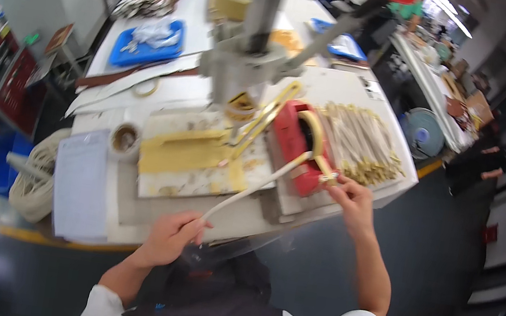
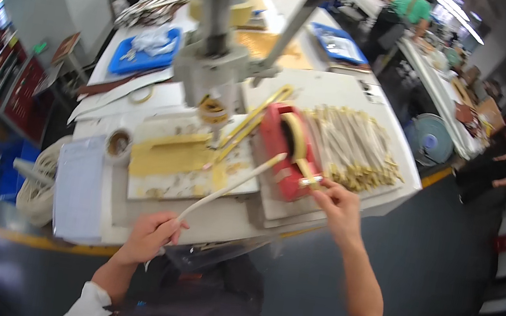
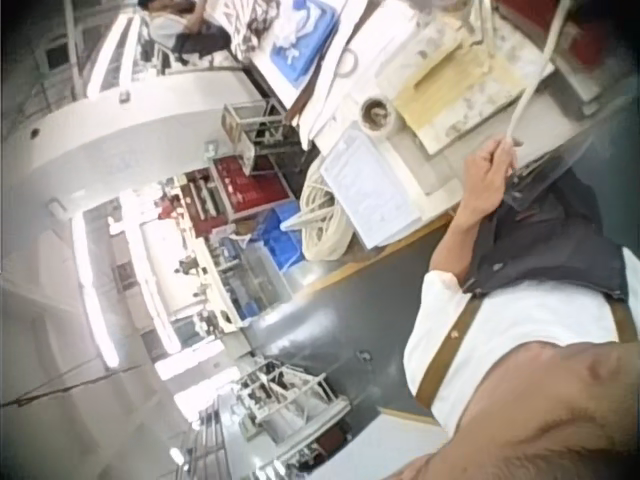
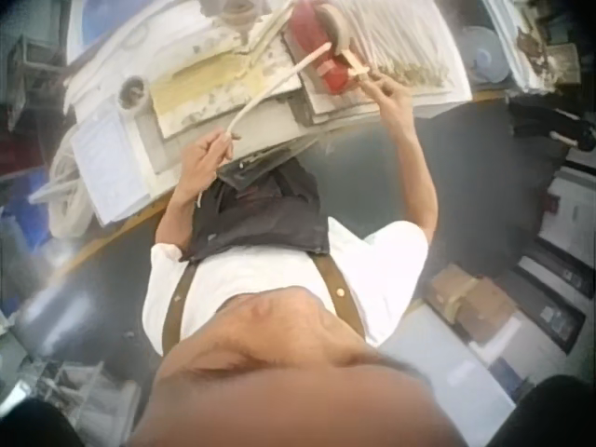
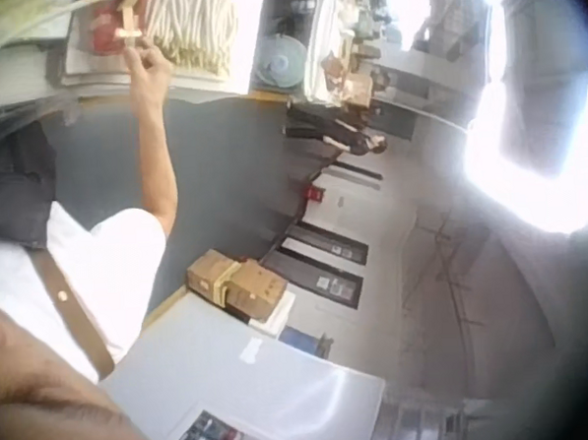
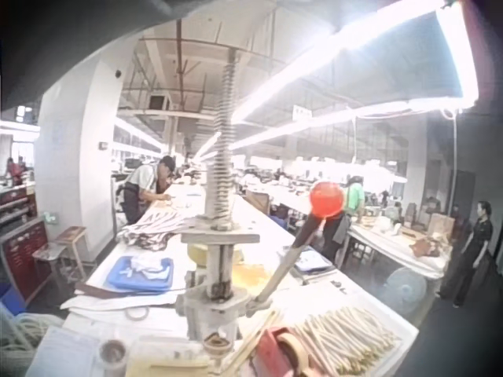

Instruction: The person repeatedly picks up white cables and yellow plastic tips, inserts the tips into the cable ends, and uses a red-handled press machine to secure them. The finished cables are placed in a pile on the table. The process is repeated for multiple units throughout the clip.

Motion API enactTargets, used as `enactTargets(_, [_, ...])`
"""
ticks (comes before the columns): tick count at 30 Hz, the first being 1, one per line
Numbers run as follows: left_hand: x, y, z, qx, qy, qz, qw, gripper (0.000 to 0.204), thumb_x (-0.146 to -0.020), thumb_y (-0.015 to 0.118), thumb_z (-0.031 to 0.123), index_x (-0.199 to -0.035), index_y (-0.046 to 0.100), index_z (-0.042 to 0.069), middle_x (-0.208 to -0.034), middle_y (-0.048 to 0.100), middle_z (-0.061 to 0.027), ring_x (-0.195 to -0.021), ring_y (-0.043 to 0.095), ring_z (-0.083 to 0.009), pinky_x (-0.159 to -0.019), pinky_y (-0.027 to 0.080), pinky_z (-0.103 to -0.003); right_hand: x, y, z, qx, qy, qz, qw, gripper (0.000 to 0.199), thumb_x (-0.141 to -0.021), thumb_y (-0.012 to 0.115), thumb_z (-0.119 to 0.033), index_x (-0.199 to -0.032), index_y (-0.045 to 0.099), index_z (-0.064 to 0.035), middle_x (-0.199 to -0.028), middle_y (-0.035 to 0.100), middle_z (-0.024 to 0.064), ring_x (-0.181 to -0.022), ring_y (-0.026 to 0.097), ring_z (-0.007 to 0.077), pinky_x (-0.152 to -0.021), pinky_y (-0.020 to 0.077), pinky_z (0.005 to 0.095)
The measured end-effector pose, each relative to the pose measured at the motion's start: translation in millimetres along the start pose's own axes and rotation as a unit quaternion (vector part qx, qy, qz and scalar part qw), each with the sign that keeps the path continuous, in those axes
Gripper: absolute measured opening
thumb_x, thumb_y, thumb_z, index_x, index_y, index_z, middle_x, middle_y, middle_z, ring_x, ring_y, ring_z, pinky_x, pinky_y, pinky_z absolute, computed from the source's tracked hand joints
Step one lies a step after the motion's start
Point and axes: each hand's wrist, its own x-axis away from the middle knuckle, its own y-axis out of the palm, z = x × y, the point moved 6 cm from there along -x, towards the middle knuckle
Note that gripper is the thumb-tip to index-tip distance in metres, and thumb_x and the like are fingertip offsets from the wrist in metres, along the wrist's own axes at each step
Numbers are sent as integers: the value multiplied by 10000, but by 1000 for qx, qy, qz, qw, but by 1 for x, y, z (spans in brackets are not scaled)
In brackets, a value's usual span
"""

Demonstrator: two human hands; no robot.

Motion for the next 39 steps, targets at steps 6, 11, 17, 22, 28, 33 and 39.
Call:
enactTargets(6, [2,14,9,34,10,-25,999,282,-1073,527,184,-1125,708,-26,-731,611,16,-683,512,-45,-620,425,-230,5,-17,18,-22,10,-17,1000,108,-913,699,-16,-841,708,65,-1109,723,180,-926,686,172,-855,522,272])
enactTargets(11, [2,20,11,29,1,-32,999,284,-1082,524,197,-1160,700,-13,-747,610,9,-705,534,-53,-652,457,-241,56,26,-59,-96,-106,29,989,123,-924,660,-7,-807,675,31,-906,741,114,-767,694,154,-721,565,278])
enactTargets(17, [-3,42,21,18,45,-46,998,287,-1090,499,189,-1184,689,-4,-767,612,-4,-681,534,-53,-613,474,-245,88,141,-104,30,-184,-213,959,137,-899,763,-76,-817,675,-9,-764,709,83,-611,681,118,-545,523,247])
enactTargets(22, [3,45,23,-26,115,-26,993,281,-1093,474,151,-1246,656,2,-821,625,-28,-646,557,-60,-565,483,-236,85,156,-104,26,-168,-215,962,167,-903,759,-72,-797,655,4,-731,708,78,-579,617,100,-542,480,245])
enactTargets(28, [6,45,20,-63,152,-6,986,277,-1067,487,98,-1280,622,-18,-917,665,-89,-765,641,-138,-696,537,-291,85,158,-99,30,-158,-195,968,188,-898,778,-82,-791,651,5,-708,704,69,-575,613,95,-535,483,242])
enactTargets(33, [7,44,25,-70,145,-13,987,273,-1049,504,79,-1275,621,-20,-935,669,-121,-802,660,-183,-731,538,-319,86,158,-100,18,-169,-191,967,190,-896,782,-85,-789,656,7,-699,702,69,-577,619,95,-530,484,240])
enactTargets(39, [8,44,29,-89,168,-1,982,256,-1027,528,66,-1250,624,-16,-906,656,-122,-752,637,-205,-694,517,-334,84,156,-101,40,-185,-176,966,187,-883,792,-98,-776,676,1,-688,700,82,-550,681,122,-489,511,248])
